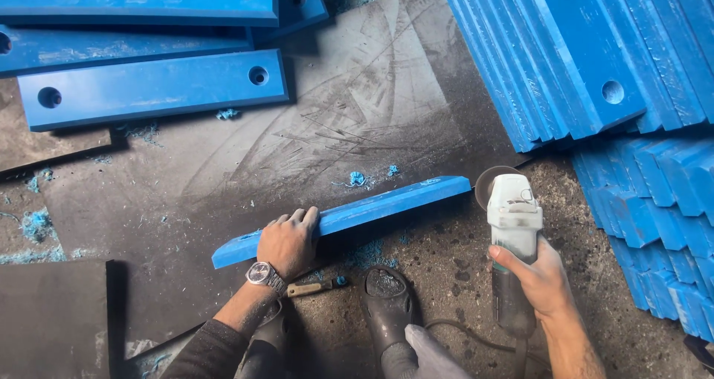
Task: Using an angle grinder and a hand tool to smooth the edges of blue plastic blocks before stacking them.
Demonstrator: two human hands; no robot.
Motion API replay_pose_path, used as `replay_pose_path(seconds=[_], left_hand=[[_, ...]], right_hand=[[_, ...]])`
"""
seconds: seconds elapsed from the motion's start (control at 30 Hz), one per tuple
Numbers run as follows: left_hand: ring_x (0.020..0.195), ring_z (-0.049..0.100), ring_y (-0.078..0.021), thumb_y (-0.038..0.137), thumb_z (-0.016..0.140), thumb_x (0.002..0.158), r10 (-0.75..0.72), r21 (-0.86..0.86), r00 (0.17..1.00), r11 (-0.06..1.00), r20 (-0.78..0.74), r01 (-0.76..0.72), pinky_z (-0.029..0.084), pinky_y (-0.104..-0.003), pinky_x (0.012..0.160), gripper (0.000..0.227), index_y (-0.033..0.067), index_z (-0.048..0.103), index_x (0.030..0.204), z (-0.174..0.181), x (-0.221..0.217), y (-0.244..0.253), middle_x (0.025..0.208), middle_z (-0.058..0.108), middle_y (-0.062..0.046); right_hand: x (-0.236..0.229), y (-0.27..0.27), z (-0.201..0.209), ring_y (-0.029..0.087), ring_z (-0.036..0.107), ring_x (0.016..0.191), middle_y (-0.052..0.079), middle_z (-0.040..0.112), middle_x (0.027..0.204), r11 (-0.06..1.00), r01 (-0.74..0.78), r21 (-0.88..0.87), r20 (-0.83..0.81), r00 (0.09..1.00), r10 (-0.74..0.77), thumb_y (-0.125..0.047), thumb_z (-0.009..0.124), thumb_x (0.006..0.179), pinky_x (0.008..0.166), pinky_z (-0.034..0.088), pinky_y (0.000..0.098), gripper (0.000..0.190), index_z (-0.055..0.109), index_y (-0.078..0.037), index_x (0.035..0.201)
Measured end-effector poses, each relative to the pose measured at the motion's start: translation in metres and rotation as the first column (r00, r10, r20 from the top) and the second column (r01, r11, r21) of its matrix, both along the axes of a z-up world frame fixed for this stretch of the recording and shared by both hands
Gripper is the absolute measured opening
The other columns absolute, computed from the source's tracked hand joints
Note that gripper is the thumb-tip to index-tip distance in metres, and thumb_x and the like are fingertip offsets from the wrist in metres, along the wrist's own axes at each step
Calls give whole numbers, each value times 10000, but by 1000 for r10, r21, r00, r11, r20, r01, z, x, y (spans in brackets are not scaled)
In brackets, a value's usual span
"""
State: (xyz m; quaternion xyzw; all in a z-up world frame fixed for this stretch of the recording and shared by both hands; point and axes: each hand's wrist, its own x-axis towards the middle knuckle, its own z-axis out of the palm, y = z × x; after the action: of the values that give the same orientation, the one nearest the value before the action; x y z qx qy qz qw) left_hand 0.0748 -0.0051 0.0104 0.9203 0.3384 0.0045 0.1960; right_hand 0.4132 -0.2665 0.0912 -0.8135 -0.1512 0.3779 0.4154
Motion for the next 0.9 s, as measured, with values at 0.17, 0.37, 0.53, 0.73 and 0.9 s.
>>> replay_pose_path(seconds=[0.17, 0.37, 0.53, 0.73, 0.9], left_hand=[[902, 714, -327, 187, 677, 838, -2, -46, 991, 999, -135, -4, 584, -460, 714, 376, 127, 600, 1200, -4, 4, 11, 1029, 709, -114], [907, 715, -331, 211, 689, 836, -3, -63, 990, 998, -144, -6, 588, -460, 724, 393, 127, 595, 1209, -4, 4, 7, 1005, 710, -118], [910, 714, -333, 207, 695, 820, 2, -41, 992, 999, -127, -7, 587, -459, 725, 410, 126, 597, 1209, -4, 1, 8, 1006, 709, -121], [920, 712, -327, 202, 690, 819, -6, -22, 996, 1000, -92, 4, 579, -454, 750, 398, 119, 600, 1198, -5, 1, 6, 997, 711, -116], [918, 706, -323, 206, 679, 830, -9, -4, 999, 1000, -53, 9, 573, -447, 764, 331, 101, 599, 1134, -4, -6, 5, 1001, 709, -118]], right_hand=[[6, 14, -2, 181, 693, 791, 104, 715, 937, 999, -48, -21, -30, 998, 47, -283, 829, 760, 708, 561, 331, 534, 644, 13, 1164], [7, 27, -3, 191, 703, 750, 114, 716, 909, 999, -17, -47, -60, 998, 14, -274, 837, 742, 647, 579, 344, 554, 629, 2, 1176], [4, 32, -2, 184, 705, 764, 110, 713, 937, 998, -53, -45, -29, 998, 51, -284, 837, 750, 656, 580, 335, 568, 624, 6, 1189], [-34, 57, 13, 207, 729, 806, 133, 738, 999, 980, -114, -161, -63, 992, 105, -319, 837, 719, 714, 602, 374, 655, 602, -11, 1247], [-91, 84, 15, 212, 735, 971, 121, 750, 1101, 926, -345, -155, -51, 938, 342, -398, 869, 679, 869, 588, 347, 740, 596, -17, 1251]])
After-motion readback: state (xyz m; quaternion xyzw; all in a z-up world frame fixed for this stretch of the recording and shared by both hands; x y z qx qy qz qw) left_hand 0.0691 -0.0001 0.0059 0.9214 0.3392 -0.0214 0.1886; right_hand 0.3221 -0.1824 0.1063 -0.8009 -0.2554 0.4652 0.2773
